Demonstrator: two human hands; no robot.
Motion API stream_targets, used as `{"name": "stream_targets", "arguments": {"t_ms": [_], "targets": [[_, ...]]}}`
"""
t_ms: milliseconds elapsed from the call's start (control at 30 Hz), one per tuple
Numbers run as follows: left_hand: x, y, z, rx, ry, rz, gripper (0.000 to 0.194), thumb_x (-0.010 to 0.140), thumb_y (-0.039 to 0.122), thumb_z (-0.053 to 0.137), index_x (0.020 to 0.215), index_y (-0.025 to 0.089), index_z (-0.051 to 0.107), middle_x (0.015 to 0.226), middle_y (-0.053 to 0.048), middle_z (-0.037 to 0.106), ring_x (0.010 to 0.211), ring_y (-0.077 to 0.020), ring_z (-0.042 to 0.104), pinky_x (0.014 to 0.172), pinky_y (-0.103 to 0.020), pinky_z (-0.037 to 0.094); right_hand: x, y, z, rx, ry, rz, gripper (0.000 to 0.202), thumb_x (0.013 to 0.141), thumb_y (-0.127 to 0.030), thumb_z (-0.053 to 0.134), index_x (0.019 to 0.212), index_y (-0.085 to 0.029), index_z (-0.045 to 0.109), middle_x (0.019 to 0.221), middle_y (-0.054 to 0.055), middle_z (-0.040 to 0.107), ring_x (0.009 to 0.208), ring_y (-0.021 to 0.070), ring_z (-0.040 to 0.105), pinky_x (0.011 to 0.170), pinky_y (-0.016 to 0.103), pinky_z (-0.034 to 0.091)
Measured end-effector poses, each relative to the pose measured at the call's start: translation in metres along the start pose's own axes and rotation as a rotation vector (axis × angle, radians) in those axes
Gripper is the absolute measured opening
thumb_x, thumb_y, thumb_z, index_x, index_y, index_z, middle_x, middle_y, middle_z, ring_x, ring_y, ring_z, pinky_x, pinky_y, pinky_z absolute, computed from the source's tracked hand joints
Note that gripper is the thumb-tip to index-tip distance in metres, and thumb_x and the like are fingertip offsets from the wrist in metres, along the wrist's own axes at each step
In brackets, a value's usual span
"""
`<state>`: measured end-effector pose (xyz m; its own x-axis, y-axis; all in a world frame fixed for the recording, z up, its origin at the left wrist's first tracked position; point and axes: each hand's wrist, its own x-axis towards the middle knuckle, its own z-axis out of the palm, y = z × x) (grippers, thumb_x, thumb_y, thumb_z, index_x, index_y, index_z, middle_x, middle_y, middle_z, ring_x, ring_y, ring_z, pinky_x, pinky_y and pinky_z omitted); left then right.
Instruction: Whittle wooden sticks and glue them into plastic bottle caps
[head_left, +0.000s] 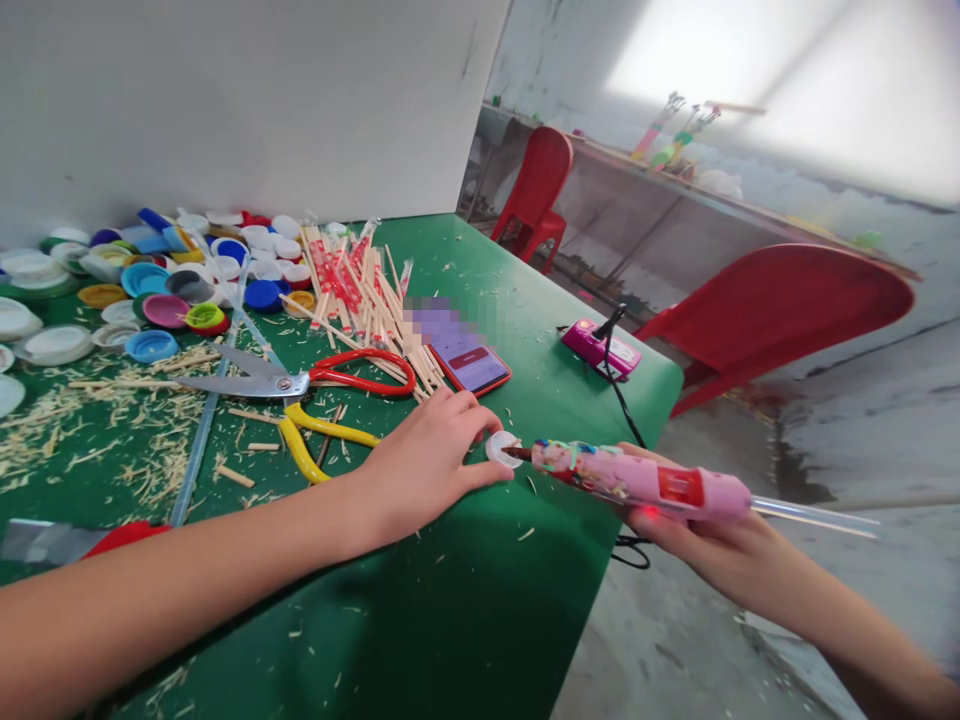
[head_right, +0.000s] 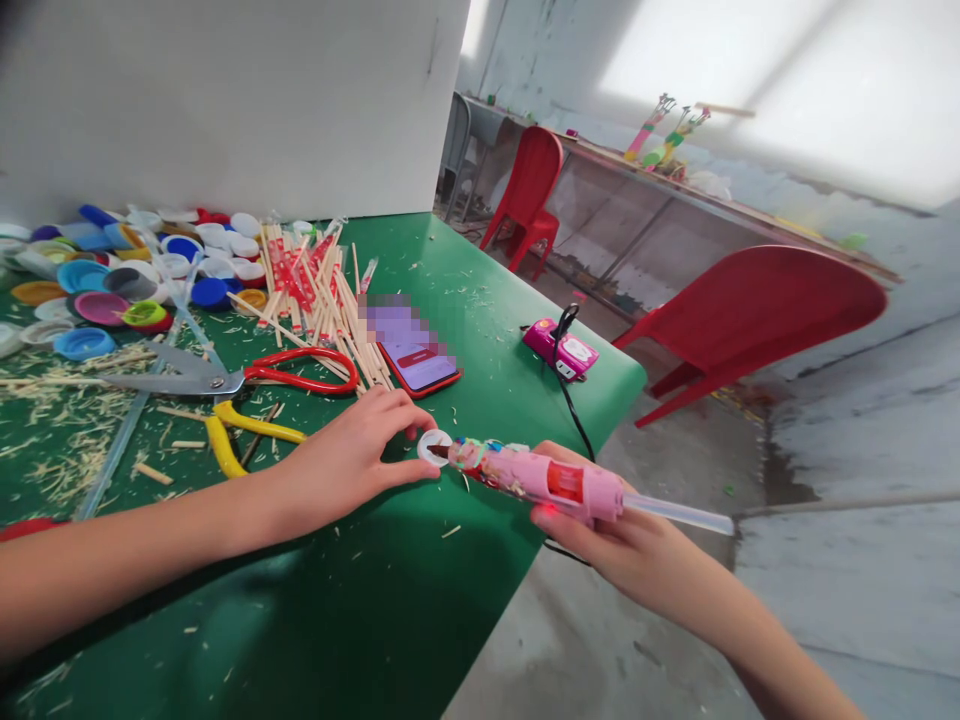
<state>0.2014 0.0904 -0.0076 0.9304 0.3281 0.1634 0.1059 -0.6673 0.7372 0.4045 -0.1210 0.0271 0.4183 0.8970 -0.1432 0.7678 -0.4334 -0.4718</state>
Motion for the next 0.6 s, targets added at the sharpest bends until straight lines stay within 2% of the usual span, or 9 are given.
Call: {"name": "stream_targets", "arguments": {"t_ms": [67, 233, 367, 500, 600], "targets": [[0.000, 0.000, 0.000, -0.002, -0.002, -0.002, 0.029, 0.086, 0.043, 0.058, 0.098, 0.018, 0.060, 0.101, -0.004, 0.058, 0.100, -0.0209, 0.049, 0.092, -0.039, 0.042, -0.002, 0.000, 0.001, 0.006, 0.021, -0.005, 0.059, 0.078, -0.067, 0.051, 0.117, -0.027, 0.067, 0.138, 0.004, 0.051, 0.123, 0.0333, 0.049, 0.105, 0.046, 0.035], [0.001, -0.001, -0.001, -0.008, -0.008, -0.001, 0.032, 0.086, 0.045, 0.058, 0.102, 0.018, 0.060, 0.102, -0.004, 0.058, 0.101, -0.0207, 0.050, 0.092, -0.039, 0.042, -0.001, -0.010, 0.001, 0.054, -0.006, 0.053, 0.064, 0.077, -0.069, 0.051, 0.115, -0.020, 0.068, 0.133, 0.010, 0.054, 0.114, 0.0323, 0.058, 0.098, 0.042, 0.045], [0.001, -0.001, -0.001, -0.009, -0.011, -0.005, 0.031, 0.085, 0.044, 0.059, 0.102, 0.018, 0.061, 0.103, -0.005, 0.058, 0.101, -0.0209, 0.050, 0.092, -0.039, 0.043, 0.001, -0.018, 0.000, 0.082, -0.001, 0.079, 0.070, 0.074, -0.073, 0.051, 0.111, -0.017, 0.069, 0.128, 0.012, 0.058, 0.112, 0.0332, 0.059, 0.098, 0.044, 0.044], [0.001, -0.001, -0.002, -0.013, -0.013, -0.006, 0.030, 0.085, 0.043, 0.060, 0.102, 0.018, 0.061, 0.101, -0.004, 0.058, 0.101, -0.0209, 0.050, 0.093, -0.039, 0.043, 0.001, -0.020, -0.002, 0.087, 0.039, 0.085, 0.067, 0.071, -0.074, 0.052, 0.100, -0.017, 0.072, 0.122, 0.013, 0.062, 0.106, 0.0344, 0.061, 0.094, 0.046, 0.048], [0.001, 0.000, -0.002, -0.027, -0.019, -0.021, 0.030, 0.085, 0.043, 0.060, 0.102, 0.019, 0.061, 0.103, -0.005, 0.057, 0.102, -0.0211, 0.050, 0.093, -0.040, 0.043, 0.002, -0.021, -0.002, 0.064, 0.065, 0.042, 0.059, 0.074, -0.071, 0.051, 0.089, -0.018, 0.073, 0.112, 0.012, 0.068, 0.097, 0.0320, 0.066, 0.087, 0.043, 0.054]]}}
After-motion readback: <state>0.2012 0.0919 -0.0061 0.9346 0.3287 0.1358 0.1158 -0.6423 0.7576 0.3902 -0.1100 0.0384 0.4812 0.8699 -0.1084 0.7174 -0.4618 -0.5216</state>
